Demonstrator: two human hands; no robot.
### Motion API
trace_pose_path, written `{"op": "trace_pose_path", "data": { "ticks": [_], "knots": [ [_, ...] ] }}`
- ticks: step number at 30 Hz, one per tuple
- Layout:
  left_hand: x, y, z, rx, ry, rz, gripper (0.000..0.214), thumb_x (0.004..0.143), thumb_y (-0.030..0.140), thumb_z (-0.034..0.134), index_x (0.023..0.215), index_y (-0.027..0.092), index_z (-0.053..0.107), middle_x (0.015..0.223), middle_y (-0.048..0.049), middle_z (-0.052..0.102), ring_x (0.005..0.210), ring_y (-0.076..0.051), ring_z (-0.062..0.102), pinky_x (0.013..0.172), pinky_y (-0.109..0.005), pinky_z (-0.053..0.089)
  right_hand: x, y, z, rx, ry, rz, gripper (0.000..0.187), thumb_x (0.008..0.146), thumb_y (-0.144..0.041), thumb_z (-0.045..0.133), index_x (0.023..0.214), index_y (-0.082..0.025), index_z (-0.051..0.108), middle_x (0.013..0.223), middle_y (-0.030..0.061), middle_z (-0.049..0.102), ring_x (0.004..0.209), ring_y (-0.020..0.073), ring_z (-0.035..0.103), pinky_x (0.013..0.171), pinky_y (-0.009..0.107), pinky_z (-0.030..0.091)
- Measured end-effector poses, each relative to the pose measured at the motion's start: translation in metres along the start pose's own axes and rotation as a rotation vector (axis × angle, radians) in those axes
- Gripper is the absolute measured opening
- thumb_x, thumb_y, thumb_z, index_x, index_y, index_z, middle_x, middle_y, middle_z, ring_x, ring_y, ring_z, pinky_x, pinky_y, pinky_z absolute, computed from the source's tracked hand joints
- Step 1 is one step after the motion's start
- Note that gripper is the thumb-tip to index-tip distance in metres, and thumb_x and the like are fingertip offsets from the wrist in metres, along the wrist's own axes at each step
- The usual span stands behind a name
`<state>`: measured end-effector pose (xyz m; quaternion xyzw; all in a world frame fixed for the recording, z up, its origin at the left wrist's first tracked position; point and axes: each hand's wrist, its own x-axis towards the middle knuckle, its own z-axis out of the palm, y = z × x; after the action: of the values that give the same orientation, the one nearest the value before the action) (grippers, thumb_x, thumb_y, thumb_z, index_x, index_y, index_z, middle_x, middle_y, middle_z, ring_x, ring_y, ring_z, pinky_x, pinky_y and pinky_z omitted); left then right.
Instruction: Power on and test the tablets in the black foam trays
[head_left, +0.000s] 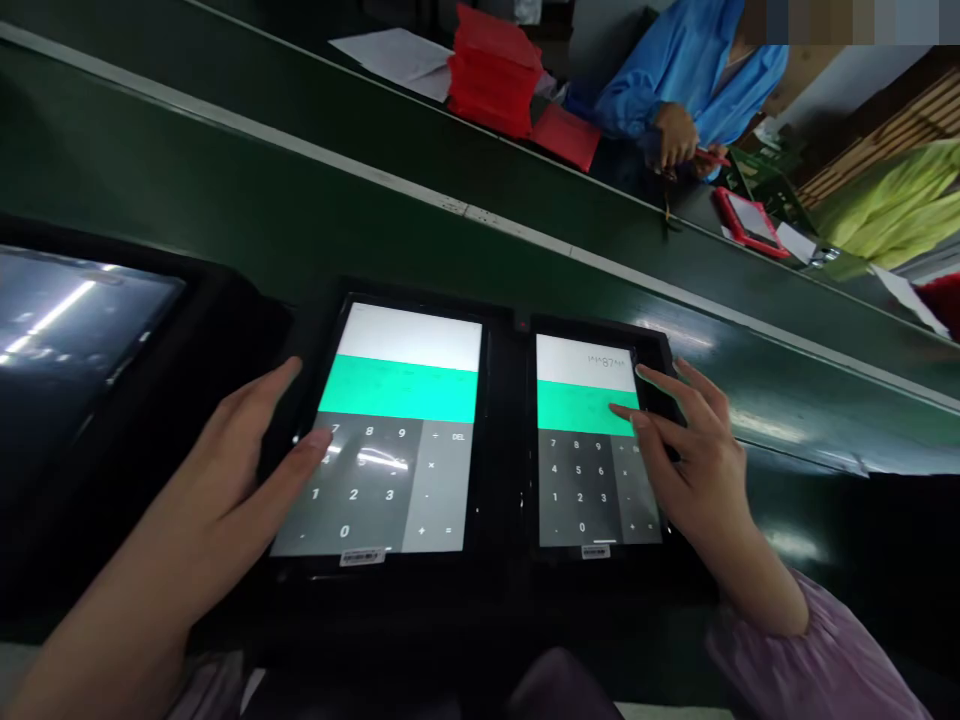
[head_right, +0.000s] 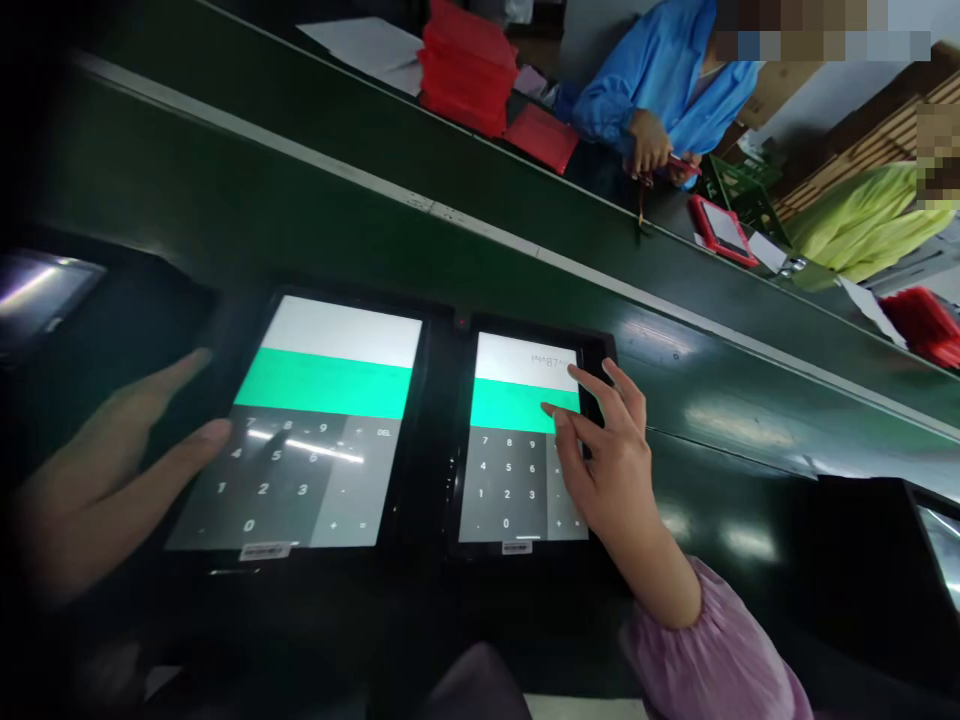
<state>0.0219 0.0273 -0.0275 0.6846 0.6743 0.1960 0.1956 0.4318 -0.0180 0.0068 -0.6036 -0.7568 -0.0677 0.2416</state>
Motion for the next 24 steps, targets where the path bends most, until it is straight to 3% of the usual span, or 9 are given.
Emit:
{"op": "trace_pose_path", "data": {
  "ticks": [4,7,10,13,18,20,22,24],
  "knots": [
    [-0.002,0.013,-0.007,-0.108,-0.032,-0.037,0.072,0.102,0.076,0.046,0.158,0.032,0.055,0.174,-0.0078,0.045,0.161,-0.037,0.043,0.133,-0.067,0.031,0.032,-0.045,-0.003,0.094,-0.097,-0.143,0.033,0.110,-0.025,0.053,0.117,-0.024,0.085,0.147,0.0124,0.070,0.151,0.0398,0.054,0.112,0.066,0.061],
    [-0.006,0.026,-0.010,-0.133,-0.018,-0.028,0.067,0.105,0.071,0.044,0.154,0.028,0.059,0.174,-0.0104,0.043,0.162,-0.037,0.040,0.133,-0.067,0.031,0.056,-0.079,0.017,0.149,-0.168,-0.258,0.036,0.111,-0.026,0.050,0.117,-0.020,0.084,0.151,0.0154,0.067,0.156,0.0414,0.048,0.117,0.069,0.056],
    [-0.009,0.028,-0.011,-0.183,-0.035,-0.026,0.064,0.105,0.071,0.045,0.152,0.031,0.062,0.174,-0.0088,0.043,0.162,-0.037,0.041,0.128,-0.062,0.041,0.071,-0.098,0.043,0.185,-0.217,-0.305,0.036,0.111,-0.027,0.049,0.119,-0.019,0.084,0.156,0.0160,0.063,0.160,0.0443,0.043,0.119,0.071,0.054],
    [-0.012,0.020,-0.011,-0.213,-0.033,-0.028,0.067,0.101,0.075,0.046,0.149,0.033,0.065,0.174,-0.0064,0.044,0.158,-0.038,0.047,0.119,-0.055,0.054,0.075,-0.103,0.059,0.188,-0.233,-0.341,0.036,0.111,-0.025,0.049,0.119,-0.019,0.084,0.159,0.0161,0.062,0.160,0.0464,0.042,0.116,0.073,0.055],
    [-0.021,0.013,-0.011,-0.179,0.043,-0.015,0.055,0.104,0.068,0.048,0.142,0.035,0.070,0.167,-0.0017,0.055,0.143,-0.034,0.062,0.110,-0.045,0.060,0.071,-0.098,0.061,0.139,-0.122,-0.282,0.040,0.107,-0.019,0.052,0.078,-0.018,0.079,0.140,0.0148,0.075,0.152,0.0460,0.052,0.115,0.072,0.057],
    [-0.022,0.014,-0.011,-0.153,0.062,-0.007,0.050,0.104,0.064,0.047,0.133,0.034,0.075,0.164,-0.0016,0.058,0.136,-0.033,0.068,0.107,-0.043,0.062,0.070,-0.099,0.061,0.161,-0.121,-0.274,0.036,0.107,-0.019,0.053,0.084,-0.018,0.081,0.140,0.0145,0.075,0.153,0.0451,0.052,0.117,0.071,0.055],
    [-0.022,0.016,-0.012,-0.128,0.068,-0.007,0.048,0.104,0.063,0.047,0.122,0.032,0.079,0.162,-0.0023,0.060,0.127,-0.032,0.072,0.099,-0.042,0.064,0.070,-0.102,0.064,0.183,-0.140,-0.289,0.033,0.109,-0.021,0.052,0.104,-0.019,0.084,0.149,0.0142,0.070,0.156,0.0448,0.048,0.118,0.071,0.054],
    [-0.021,0.018,-0.013,-0.113,0.069,-0.019,0.047,0.104,0.062,0.046,0.112,0.031,0.081,0.162,-0.0023,0.060,0.106,-0.029,0.077,0.084,-0.040,0.066,0.070,-0.103,0.066,0.179,-0.150,-0.303,0.033,0.110,-0.023,0.050,0.114,-0.019,0.083,0.155,0.0139,0.066,0.157,0.0456,0.046,0.116,0.071,0.055]
  ]
}}
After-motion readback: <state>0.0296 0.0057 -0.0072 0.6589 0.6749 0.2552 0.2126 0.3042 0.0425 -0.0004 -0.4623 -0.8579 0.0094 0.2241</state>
